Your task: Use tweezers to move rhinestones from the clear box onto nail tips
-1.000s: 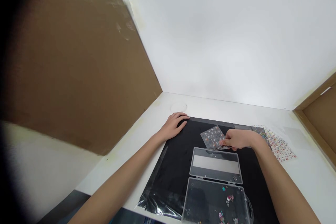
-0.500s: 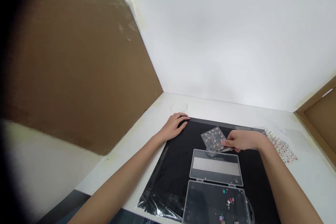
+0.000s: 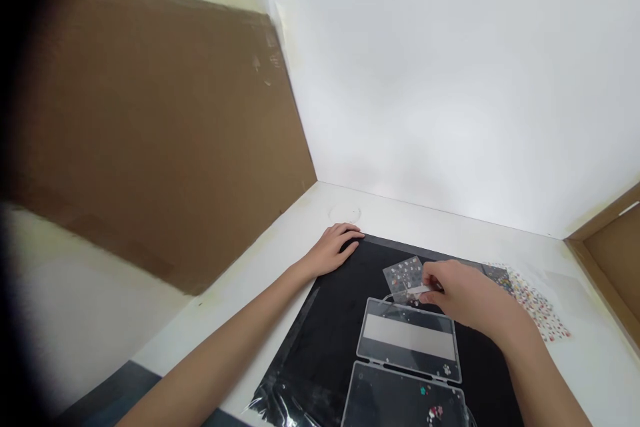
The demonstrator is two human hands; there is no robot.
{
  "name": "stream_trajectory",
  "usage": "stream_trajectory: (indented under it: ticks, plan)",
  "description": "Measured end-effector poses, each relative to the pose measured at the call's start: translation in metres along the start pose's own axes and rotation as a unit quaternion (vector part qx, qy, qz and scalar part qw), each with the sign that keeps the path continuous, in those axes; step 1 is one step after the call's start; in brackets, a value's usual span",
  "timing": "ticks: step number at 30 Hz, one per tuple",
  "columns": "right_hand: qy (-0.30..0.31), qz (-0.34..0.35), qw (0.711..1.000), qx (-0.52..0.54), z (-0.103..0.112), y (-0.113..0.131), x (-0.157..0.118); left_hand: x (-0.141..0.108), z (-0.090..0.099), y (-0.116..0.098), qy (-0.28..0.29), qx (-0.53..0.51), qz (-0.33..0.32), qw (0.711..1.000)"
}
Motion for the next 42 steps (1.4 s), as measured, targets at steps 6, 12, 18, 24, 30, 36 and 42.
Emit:
stream_trajectory:
  ticks: [6,12,18,24,30,36,42]
  plan:
    - [0.009,0.043,0.999,-0.023,-0.009,0.011,0.009,0.001,0.0,0.0,0.005,0.0,0.004,1.0]
    - [-0.016,0.066,0.997,-0.039,-0.01,0.023,0.019,0.001,0.001,0.0,0.007,-0.004,0.006,1.0]
    - [-0.033,0.1,0.994,-0.03,-0.016,0.029,0.025,0.0,0.0,0.0,0.01,-0.005,0.008,1.0]
    - [-0.036,0.105,0.993,-0.03,-0.019,0.028,0.028,0.0,0.0,0.001,0.013,-0.004,0.007,1.0]
    - [-0.045,0.113,0.992,-0.037,-0.018,0.026,0.026,0.0,0.0,0.001,0.011,-0.002,0.006,1.0]
    - [-0.057,0.128,0.989,-0.04,-0.02,0.028,0.028,-0.001,0.0,0.0,0.007,0.0,0.006,1.0]
    - [-0.047,0.128,0.99,-0.033,-0.021,0.027,0.03,0.0,0.001,0.0,0.002,0.002,0.001,1.0]
Point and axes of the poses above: each hand's wrist, its own x-axis towards the middle knuckle, its own z-axis out of the back of the hand, y = z × x, the point moved 8 cm from there along x, towards the middle knuckle, and after that the axes turned 13 degrees about z, right-handed, at the moved point
